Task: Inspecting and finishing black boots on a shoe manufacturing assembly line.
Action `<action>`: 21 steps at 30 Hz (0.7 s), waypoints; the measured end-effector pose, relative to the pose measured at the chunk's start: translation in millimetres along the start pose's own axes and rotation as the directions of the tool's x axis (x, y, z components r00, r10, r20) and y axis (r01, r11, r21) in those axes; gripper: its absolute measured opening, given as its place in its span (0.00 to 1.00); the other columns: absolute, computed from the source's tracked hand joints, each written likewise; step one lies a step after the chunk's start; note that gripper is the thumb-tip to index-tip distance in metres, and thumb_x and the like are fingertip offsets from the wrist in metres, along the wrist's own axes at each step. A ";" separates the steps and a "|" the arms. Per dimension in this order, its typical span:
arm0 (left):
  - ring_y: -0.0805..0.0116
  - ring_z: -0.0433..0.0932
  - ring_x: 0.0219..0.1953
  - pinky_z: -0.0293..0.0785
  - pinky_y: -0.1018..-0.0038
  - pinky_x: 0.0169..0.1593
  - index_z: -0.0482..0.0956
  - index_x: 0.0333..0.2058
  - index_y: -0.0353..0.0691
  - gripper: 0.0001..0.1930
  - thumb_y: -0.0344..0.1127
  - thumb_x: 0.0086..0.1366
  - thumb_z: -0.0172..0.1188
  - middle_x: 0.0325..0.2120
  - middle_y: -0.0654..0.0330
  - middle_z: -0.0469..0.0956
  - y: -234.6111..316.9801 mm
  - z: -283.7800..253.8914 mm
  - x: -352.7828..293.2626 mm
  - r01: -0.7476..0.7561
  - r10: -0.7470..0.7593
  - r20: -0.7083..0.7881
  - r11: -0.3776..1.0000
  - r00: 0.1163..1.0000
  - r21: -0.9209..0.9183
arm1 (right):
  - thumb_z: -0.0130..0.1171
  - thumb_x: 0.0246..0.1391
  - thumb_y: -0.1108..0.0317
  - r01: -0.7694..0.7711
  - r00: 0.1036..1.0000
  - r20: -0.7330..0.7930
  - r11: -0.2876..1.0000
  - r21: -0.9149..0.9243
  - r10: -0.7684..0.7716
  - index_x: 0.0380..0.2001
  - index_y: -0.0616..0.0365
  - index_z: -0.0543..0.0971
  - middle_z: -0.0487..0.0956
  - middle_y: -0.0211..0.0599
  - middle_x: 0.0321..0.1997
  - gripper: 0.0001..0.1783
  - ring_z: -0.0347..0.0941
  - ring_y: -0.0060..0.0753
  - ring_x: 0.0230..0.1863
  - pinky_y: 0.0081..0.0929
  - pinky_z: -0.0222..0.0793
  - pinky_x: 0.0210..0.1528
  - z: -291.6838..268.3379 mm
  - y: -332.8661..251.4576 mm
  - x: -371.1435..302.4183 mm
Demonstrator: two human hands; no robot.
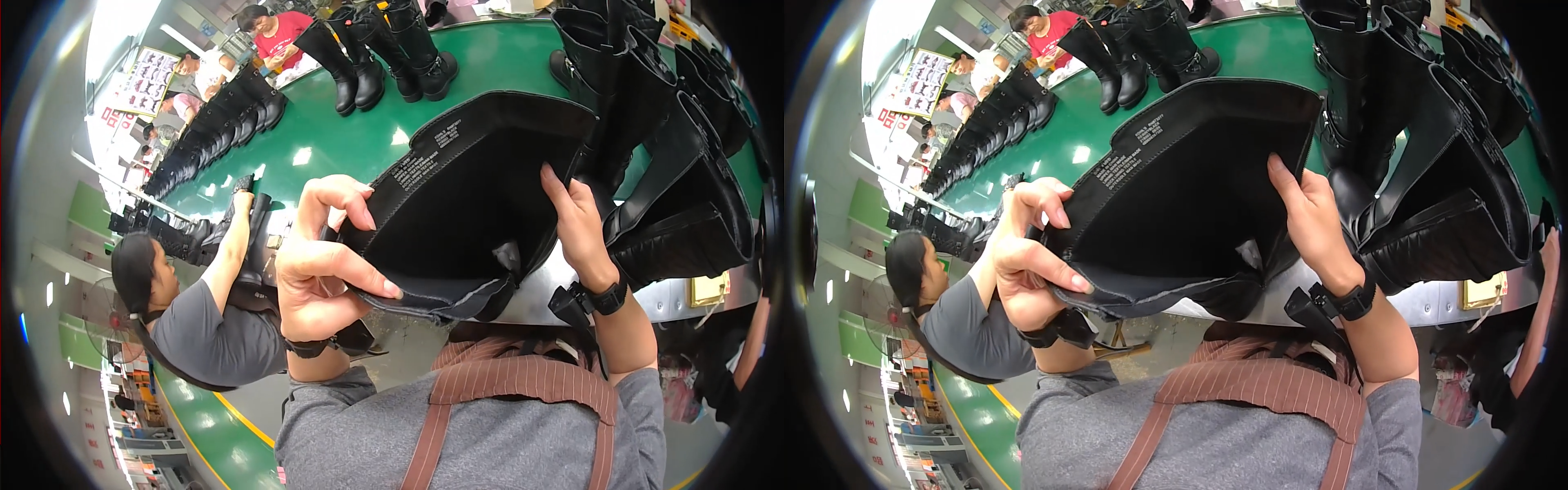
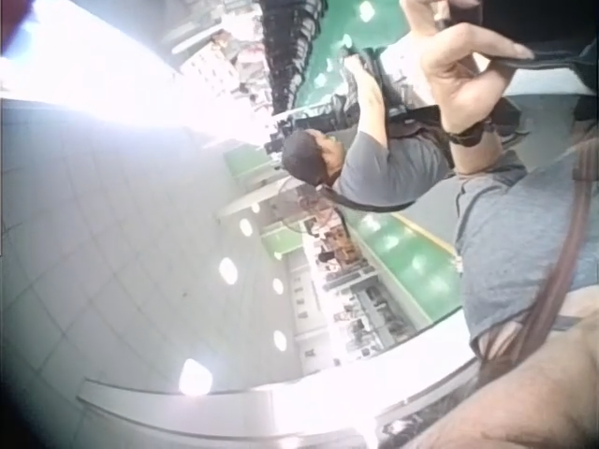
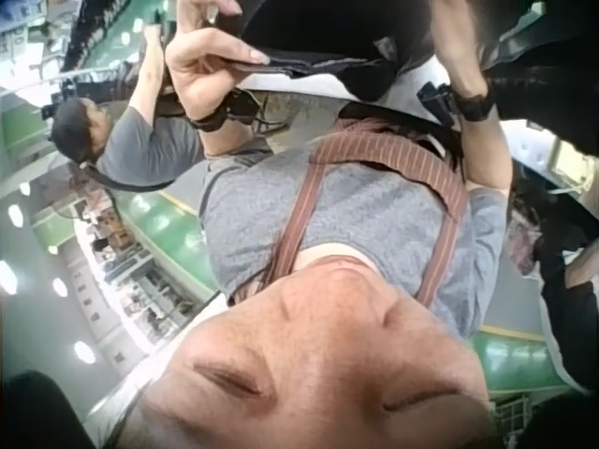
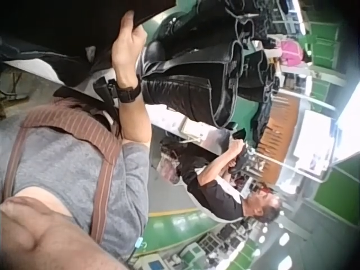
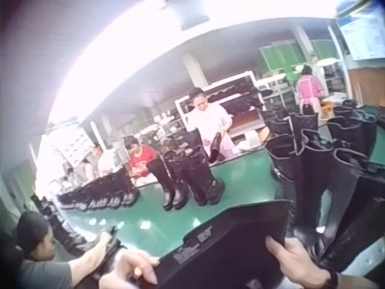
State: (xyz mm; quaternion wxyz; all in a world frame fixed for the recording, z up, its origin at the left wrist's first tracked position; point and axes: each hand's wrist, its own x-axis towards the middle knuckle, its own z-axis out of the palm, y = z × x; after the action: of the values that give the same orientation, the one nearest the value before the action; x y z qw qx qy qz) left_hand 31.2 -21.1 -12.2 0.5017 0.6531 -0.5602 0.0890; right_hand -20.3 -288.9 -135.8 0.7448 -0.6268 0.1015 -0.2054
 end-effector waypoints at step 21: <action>0.58 0.66 0.51 0.56 0.56 0.62 0.81 0.23 0.44 0.17 0.25 0.27 0.68 0.40 0.54 0.67 1.8 2.4 -11.9 0.122 -0.121 -0.074 0.993 0.990 0.010 | 0.52 0.67 0.59 0.152 0.988 0.009 0.984 -0.098 -0.151 0.35 0.67 0.79 0.72 0.16 0.29 0.19 0.61 0.10 0.31 0.17 0.58 0.33 9.9 -7.2 -6.2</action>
State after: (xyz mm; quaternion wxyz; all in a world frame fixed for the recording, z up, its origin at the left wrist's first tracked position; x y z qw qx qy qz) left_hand 24.5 -15.1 -20.4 0.5216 0.6859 -0.5001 0.0864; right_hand -23.0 -278.4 -127.5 0.6952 -0.6689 0.0630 -0.2556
